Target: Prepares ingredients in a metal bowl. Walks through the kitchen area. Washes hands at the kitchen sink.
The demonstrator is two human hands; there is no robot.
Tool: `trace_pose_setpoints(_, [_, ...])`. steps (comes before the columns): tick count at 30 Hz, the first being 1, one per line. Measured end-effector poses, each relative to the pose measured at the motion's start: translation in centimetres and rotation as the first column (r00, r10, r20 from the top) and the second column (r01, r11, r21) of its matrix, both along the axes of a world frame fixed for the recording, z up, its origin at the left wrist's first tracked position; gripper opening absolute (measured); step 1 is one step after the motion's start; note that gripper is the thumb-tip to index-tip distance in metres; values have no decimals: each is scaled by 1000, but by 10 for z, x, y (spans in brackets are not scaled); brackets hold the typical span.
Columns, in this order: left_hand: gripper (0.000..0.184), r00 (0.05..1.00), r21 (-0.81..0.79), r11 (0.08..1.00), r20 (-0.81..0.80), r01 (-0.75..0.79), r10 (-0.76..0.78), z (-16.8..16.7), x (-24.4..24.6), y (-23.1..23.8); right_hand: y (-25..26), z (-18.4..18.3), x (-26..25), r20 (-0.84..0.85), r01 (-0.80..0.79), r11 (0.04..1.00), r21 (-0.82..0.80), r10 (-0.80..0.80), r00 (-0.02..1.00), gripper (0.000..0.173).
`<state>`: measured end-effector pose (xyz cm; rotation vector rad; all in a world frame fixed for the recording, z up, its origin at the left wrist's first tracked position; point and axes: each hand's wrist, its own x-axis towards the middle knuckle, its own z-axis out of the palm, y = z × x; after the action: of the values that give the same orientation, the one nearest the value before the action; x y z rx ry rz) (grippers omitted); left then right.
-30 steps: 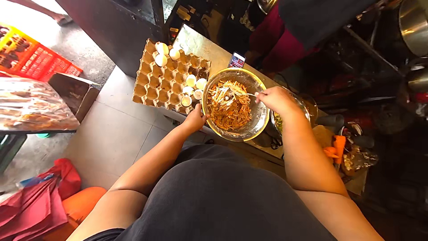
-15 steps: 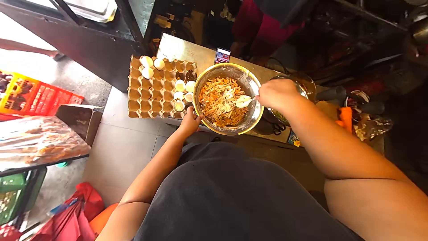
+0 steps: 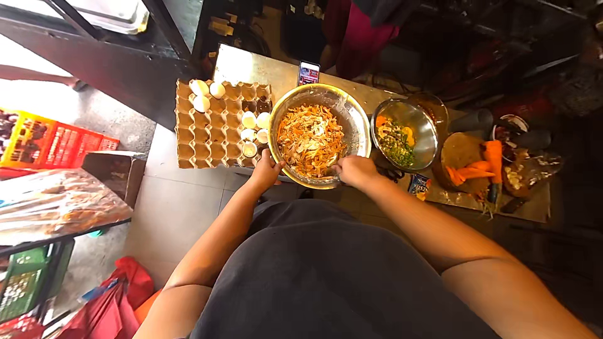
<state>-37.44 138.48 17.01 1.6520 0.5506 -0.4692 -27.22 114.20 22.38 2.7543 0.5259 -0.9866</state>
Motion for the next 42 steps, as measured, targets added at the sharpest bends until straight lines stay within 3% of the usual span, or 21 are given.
trace_pose_setpoints(3, [53,1000,2,1000,-16,17,-17,4,0,2,13,-8,-2,-109,203,971,124,-190,976,46])
trace_pose_setpoints(6, [52,1000,6,1000,-3,25,-25,2,0,5,0,0,18,-197,315,898,308,-263,944,46])
trace_pose_setpoints(8, [54,1000,0,1000,3,28,-28,1,0,5,-7,18,36,-236,347,870,349,-277,932,44])
trace_pose_setpoints(14, [53,999,-10,1000,33,19,-19,-4,-1,5,6,64,86,-153,176,961,214,-145,978,46])
trace_pose_setpoints(17, [53,999,4,1000,38,27,-27,-3,-3,5,29,105,84,-49,16,1000,21,-15,999,46])
trace_pose_setpoints(19, [52,999,1,1000,39,25,-25,-4,-3,5,38,118,77,61,-8,996,-85,14,998,46])
trace_pose_setpoints(23, [50,999,-18,1000,28,26,-25,-5,-2,6,38,83,80,159,131,991,14,-132,978,49])
trace_pose_setpoints(26, [52,999,-19,1000,29,22,-22,-5,-3,6,43,38,74,100,258,949,181,-279,955,51])
trace_pose_setpoints(28, [52,999,-5,1000,37,19,-19,-3,-4,6,48,21,59,78,240,949,204,-260,962,51])
trace_pose_setpoints(31, [52,999,26,999,32,28,-29,-4,-2,5,39,22,44,65,88,995,53,-92,994,52])
trace_pose_setpoints(34, [50,999,34,999,25,24,-24,-6,-1,2,26,46,43,58,-80,982,-173,91,994,50])
trace_pose_setpoints(37, [50,999,32,999,25,28,-29,-6,0,5,22,87,45,164,-165,942,-291,219,962,47])
trace_pose_setpoints(39, [51,999,21,999,22,27,-27,-6,-2,5,25,103,40,160,-152,906,-395,230,960,44])
trace_pose_setpoints(42, [52,999,7,999,24,32,-32,-6,-1,5,20,79,32,36,-125,879,-459,158,987,36])
